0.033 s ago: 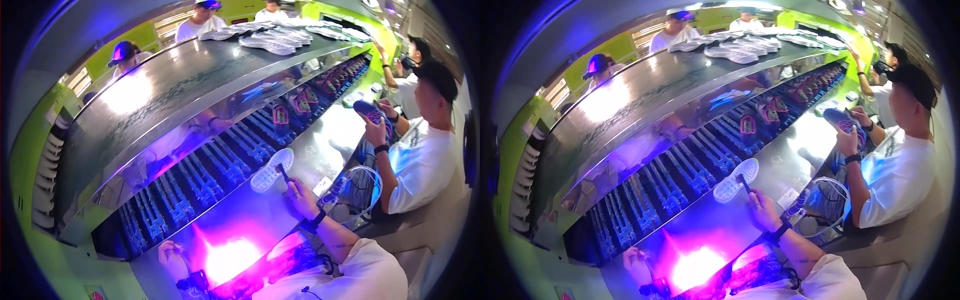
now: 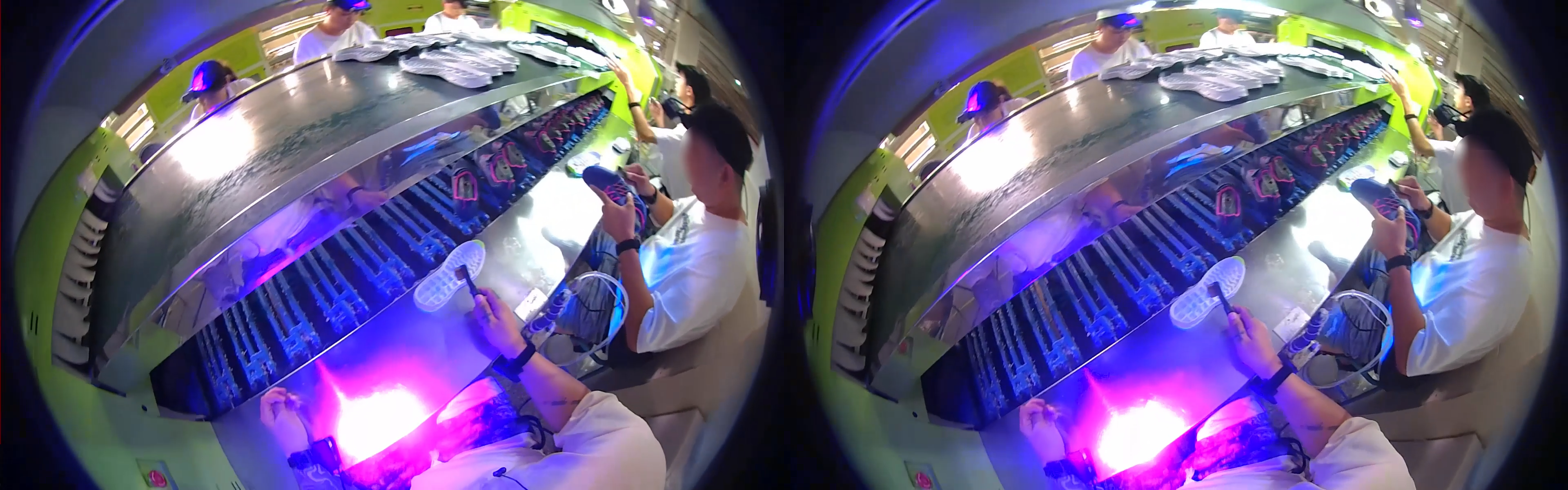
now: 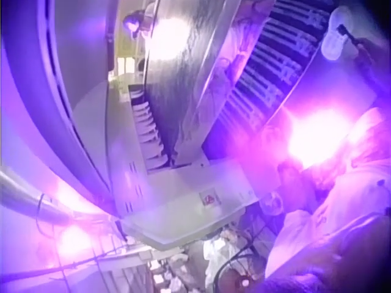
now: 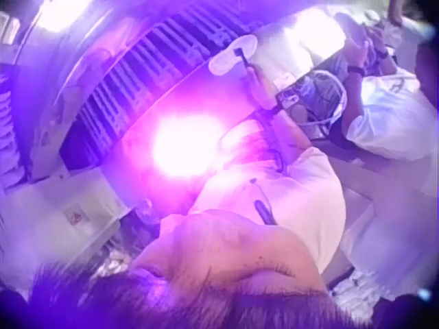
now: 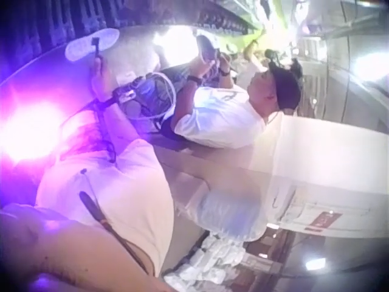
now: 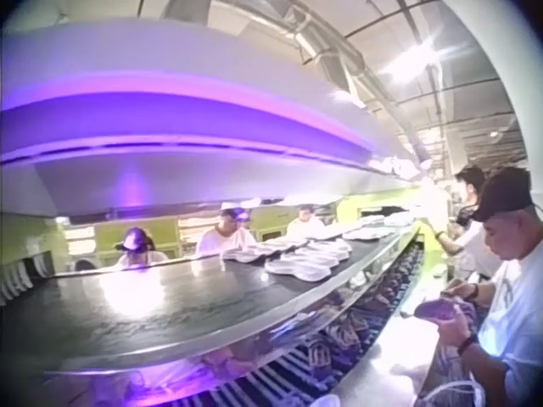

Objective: Applying adhesive or sealant to the edge of shoe uppers on an assembly line.

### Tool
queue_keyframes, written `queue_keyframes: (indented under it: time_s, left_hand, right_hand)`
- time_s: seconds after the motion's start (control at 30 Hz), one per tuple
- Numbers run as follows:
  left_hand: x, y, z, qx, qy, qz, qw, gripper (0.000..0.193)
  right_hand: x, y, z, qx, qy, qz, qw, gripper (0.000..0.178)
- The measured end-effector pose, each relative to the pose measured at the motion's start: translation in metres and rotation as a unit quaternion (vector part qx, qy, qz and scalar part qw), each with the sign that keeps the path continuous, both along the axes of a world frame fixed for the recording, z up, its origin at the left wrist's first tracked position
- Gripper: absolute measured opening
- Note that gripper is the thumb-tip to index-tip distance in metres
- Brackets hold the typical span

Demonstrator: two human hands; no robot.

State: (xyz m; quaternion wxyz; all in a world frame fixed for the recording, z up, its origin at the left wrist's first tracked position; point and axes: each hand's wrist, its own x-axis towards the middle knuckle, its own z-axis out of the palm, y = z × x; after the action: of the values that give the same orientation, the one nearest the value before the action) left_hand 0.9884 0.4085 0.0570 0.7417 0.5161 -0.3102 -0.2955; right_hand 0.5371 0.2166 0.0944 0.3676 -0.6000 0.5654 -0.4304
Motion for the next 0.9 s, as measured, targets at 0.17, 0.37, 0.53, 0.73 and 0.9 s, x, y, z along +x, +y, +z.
queue_keyframes:
  time_s: [0.17,0.37,0.53,0.73,0.9]
  left_hand:
    - [0.015,0.007,0.003,-0.087,0.089,-0.118,0.985,0.004]
    - [-0.006,-0.007,0.013,-0.049,0.139,-0.004,0.989,0.008]
    - [0.001,0.002,0.015,-0.101,0.074,-0.048,0.991,0.015]
    - [0.03,0.008,0.006,-0.161,0.057,-0.264,0.949,0.05]
    - [0.017,0.007,0.001,-0.073,0.114,-0.148,0.98,0.006]
  right_hand:
    - [-0.003,-0.005,-0.018,-0.022,0.006,-0.007,1.0,0.026]
    - [-0.002,-0.002,-0.006,0.017,-0.108,0.023,0.994,0.026]
    - [0.005,0.002,0.0,0.022,-0.149,0.033,0.988,0.026]
    - [0.004,-0.001,-0.003,0.017,-0.156,0.044,0.987,0.03]
    - [0.001,-0.003,-0.004,0.01,-0.138,0.04,0.99,0.03]
